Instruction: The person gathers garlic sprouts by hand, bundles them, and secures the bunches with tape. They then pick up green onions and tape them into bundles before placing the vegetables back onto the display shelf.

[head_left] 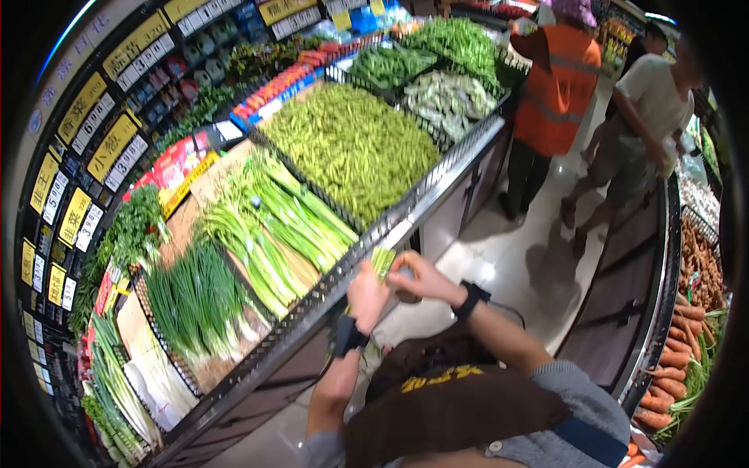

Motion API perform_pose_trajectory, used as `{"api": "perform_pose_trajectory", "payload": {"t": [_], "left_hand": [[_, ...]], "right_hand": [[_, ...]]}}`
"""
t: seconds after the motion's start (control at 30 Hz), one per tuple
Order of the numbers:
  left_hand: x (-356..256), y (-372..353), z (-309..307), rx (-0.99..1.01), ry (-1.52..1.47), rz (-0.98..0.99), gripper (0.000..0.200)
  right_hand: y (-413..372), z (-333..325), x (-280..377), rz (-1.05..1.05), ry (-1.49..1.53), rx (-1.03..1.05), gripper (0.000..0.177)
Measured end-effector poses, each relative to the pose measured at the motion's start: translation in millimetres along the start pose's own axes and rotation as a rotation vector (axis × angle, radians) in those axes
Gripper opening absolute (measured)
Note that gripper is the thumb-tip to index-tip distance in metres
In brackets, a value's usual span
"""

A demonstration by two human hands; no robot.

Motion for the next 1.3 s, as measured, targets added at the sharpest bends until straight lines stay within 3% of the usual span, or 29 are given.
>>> {"api": "perform_pose_trajectory", "payload": {"t": [0.03, 0.1, 0.17, 0.2, 0.27, 0.3, 0.37, 0.4, 0.43, 0.5, 0.53, 0.6, 0.63, 0.7, 0.73, 0.77, 0.8, 0.83, 0.87, 0.9, 0.93, 0.97, 1.03, 1.07, 1.17, 1.2, 1.23, 1.3], "left_hand": [[-2, -1, -20, -0.007, -0.028, -0.036, 0.027], [-4, -4, -52, -0.060, -0.230, -0.023, 0.024], [-31, -18, -88, 0.128, -0.604, 0.093, 0.025], [-46, -25, -104, 0.305, -0.714, 0.155, 0.026], [-67, -38, -122, 0.680, -0.927, 0.285, 0.023], [-73, -45, -127, 0.876, -1.029, 0.350, 0.019], [-73, -62, -127, 1.365, -1.090, 0.182, 0.014], [-68, -72, -117, 1.548, -1.133, 0.316, 0.014], [-75, -74, -121, 1.554, -1.277, 0.562, 0.016], [-71, -78, -115, 1.706, -1.361, 0.411, 0.030], [-68, -81, -110, 1.703, -1.365, 0.406, 0.030], [-60, -84, -97, 1.622, -1.687, 0.087, 0.048], [-48, -85, -82, 1.516, -1.682, -0.008, 0.064], [-43, -89, -64, 1.306, -1.718, 0.035, 0.070], [-42, -96, -58, 1.311, -1.720, 0.031, 0.070], [-40, -94, -54, 1.185, -1.706, 0.059, 0.073], [-37, -92, -50, 1.060, -1.690, 0.084, 0.077], [-33, -96, -49, 1.066, -1.696, 0.083, 0.077], [-15, -91, -47, 0.815, -1.472, 0.050, 0.075], [-1, -87, -50, 0.572, -1.239, 0.018, 0.073], [3, -88, -52, 0.425, -1.174, -0.031, 0.075], [-4, -93, -51, 0.428, -1.177, -0.032, 0.075], [-34, -98, -67, 0.183, -0.749, 0.053, 0.072], [-53, -96, -74, -0.017, -0.576, 0.029, 0.057], [-36, -94, -41, 0.028, -0.842, -0.120, 0.041], [-27, -94, -31, -0.045, -0.880, -0.069, 0.029], [-21, -94, -30, 0.022, -0.807, -0.007, 0.026], [-18, -90, -39, 0.189, -0.830, 0.016, 0.023]], "right_hand": [[-4, -5, 20, -0.088, 0.058, 0.001, 0.023], [-13, -13, 49, 0.095, 0.018, 0.155, 0.021], [-14, -8, 57, 0.013, 0.313, 0.218, 0.026], [-13, -13, 78, -0.198, 0.180, 0.255, 0.032], [-20, -19, 127, -0.401, 0.023, 0.351, 0.050], [-28, -21, 148, -0.425, -0.056, 0.455, 0.051], [-37, -19, 174, -0.471, -0.135, 0.518, 0.055], [-41, -14, 184, -0.519, -0.152, 0.604, 0.057], [-46, -10, 193, -0.566, -0.170, 0.691, 0.059], [-44, -12, 203, -0.570, -0.168, 0.712, 0.059], [-42, -11, 201, -0.557, -0.190, 0.731, 0.053], [-37, -5, 182, -0.598, -0.172, 0.650, 0.040], [-38, 0, 169, -0.593, -0.169, 0.656, 0.040], [-41, 8, 147, -0.450, -0.095, 0.763, 0.031], [-44, 9, 144, -0.472, -0.086, 0.728, 0.026], [-48, 10, 140, -0.468, -0.087, 0.724, 0.026], [-49, 9, 136, -0.408, -0.053, 0.670, 0.025], [-50, 7, 134, -0.344, -0.017, 0.617, 0.023], [-50, 5, 130, -0.224, 0.007, 0.654, 0.022], [-49, 1, 129, -0.277, -0.010, 0.586, 0.022], [-48, -1, 124, -0.238, -0.009, 0.537, 0.024], [-47, -3, 120, -0.202, -0.008, 0.489, 0.026], [-47, 1, 116, -0.198, -0.106, 0.425, 0.030], [-47, 2, 115, -0.198, -0.206, 0.364, 0.033], [-49, 5, 115, -0.184, -0.445, 0.263, 0.043], [-47, 4, 115, -0.296, -0.514, 0.230, 0.048], [-46, 0, 118, -0.287, -0.515, 0.237, 0.048], [-45, -7, 136, -0.486, -0.616, 0.227, 0.047]]}}
Point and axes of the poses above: each hand's wrist, its own y-axis towards the middle knuckle, its own z-axis out of the palm, x = y × z, the point moved 5 cm from there along y, towards the middle knuckle, and after that the axes turned 11 degrees about z, right-handed, at the moved point
